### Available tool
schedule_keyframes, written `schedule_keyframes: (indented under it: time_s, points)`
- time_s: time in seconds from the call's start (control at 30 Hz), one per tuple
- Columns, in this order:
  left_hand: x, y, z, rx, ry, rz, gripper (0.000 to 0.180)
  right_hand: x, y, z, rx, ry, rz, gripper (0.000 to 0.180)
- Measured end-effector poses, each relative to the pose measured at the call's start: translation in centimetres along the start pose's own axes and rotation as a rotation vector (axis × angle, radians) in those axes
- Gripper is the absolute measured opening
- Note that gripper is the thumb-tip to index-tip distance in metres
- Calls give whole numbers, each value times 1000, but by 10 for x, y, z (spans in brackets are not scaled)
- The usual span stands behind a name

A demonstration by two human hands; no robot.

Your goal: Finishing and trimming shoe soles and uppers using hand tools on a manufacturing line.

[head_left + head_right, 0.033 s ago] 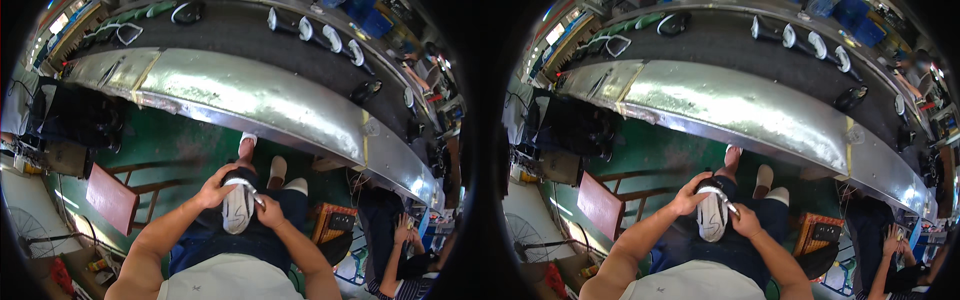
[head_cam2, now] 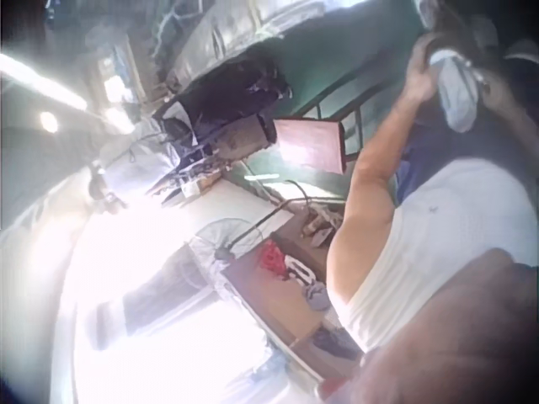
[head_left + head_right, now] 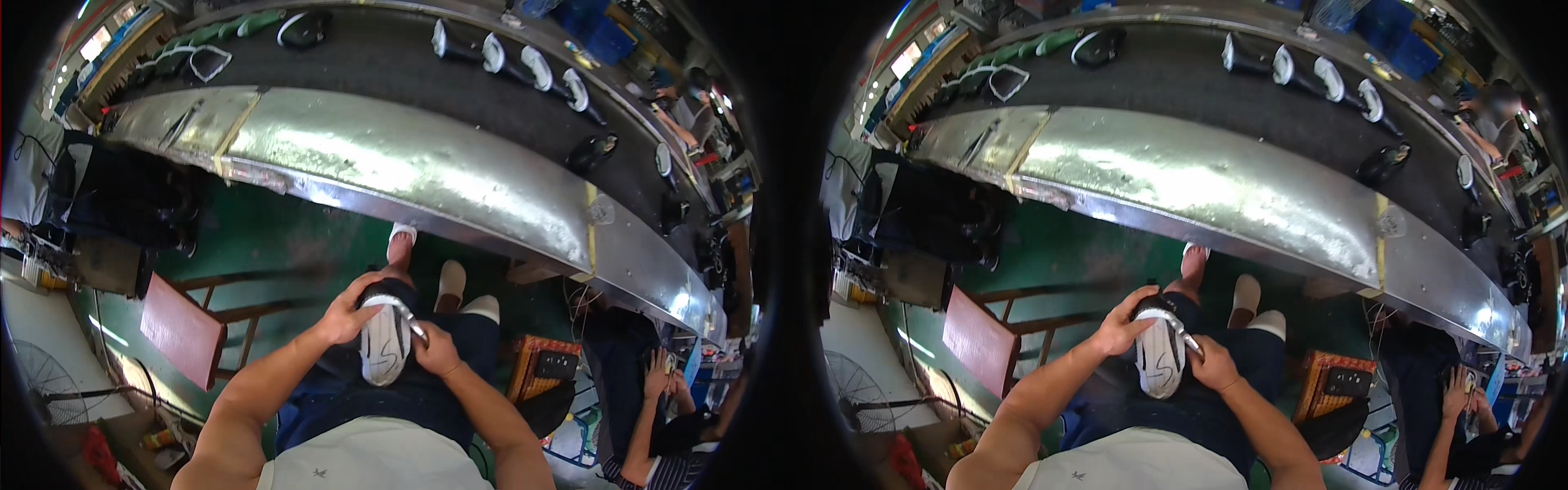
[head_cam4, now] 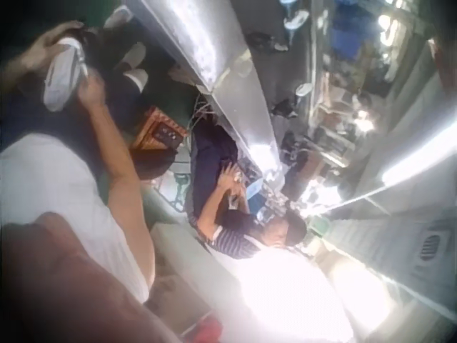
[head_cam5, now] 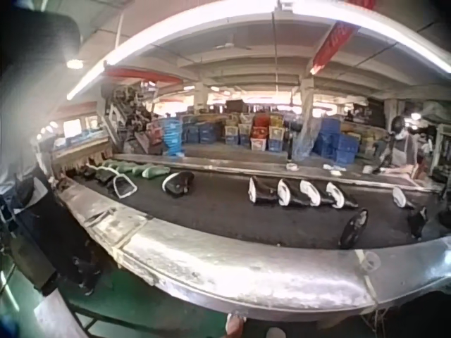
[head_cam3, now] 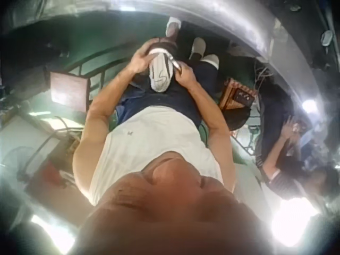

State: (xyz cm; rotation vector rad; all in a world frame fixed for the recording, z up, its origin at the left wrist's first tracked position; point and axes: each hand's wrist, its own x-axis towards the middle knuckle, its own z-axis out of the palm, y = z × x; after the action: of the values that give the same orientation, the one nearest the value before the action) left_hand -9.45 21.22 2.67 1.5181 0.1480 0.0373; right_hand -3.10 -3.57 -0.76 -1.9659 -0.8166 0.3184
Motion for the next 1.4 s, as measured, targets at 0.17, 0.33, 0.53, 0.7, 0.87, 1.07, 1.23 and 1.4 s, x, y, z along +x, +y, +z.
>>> schedule_keyframes:
  time_s: [0.17,0.33,0.53,0.7,0.87,1.07,1.23,1.4]
  points:
    - [-11,1,8,192,41,69,57,-11,-4,-6,15,-47,-13,28]
    - [-19,34,27,243,4,115,60,-25,-54,-76,78,-407,152,48]
    - [-27,85,59,441,-208,295,71,-45,-58,-133,199,-644,272,39]
    - [-39,83,61,447,-214,257,78,-62,-54,-155,319,-788,272,35]
    - [-53,83,62,448,-235,218,87,-50,-63,-124,414,-285,338,38]
    - [-60,93,71,503,-307,238,98,17,-86,-102,450,-208,49,90]
    - [-54,90,69,479,-384,199,100,52,-123,-122,186,-500,0,112]
    - [-41,100,66,416,-477,168,98,62,-119,-127,-119,-710,5,100]
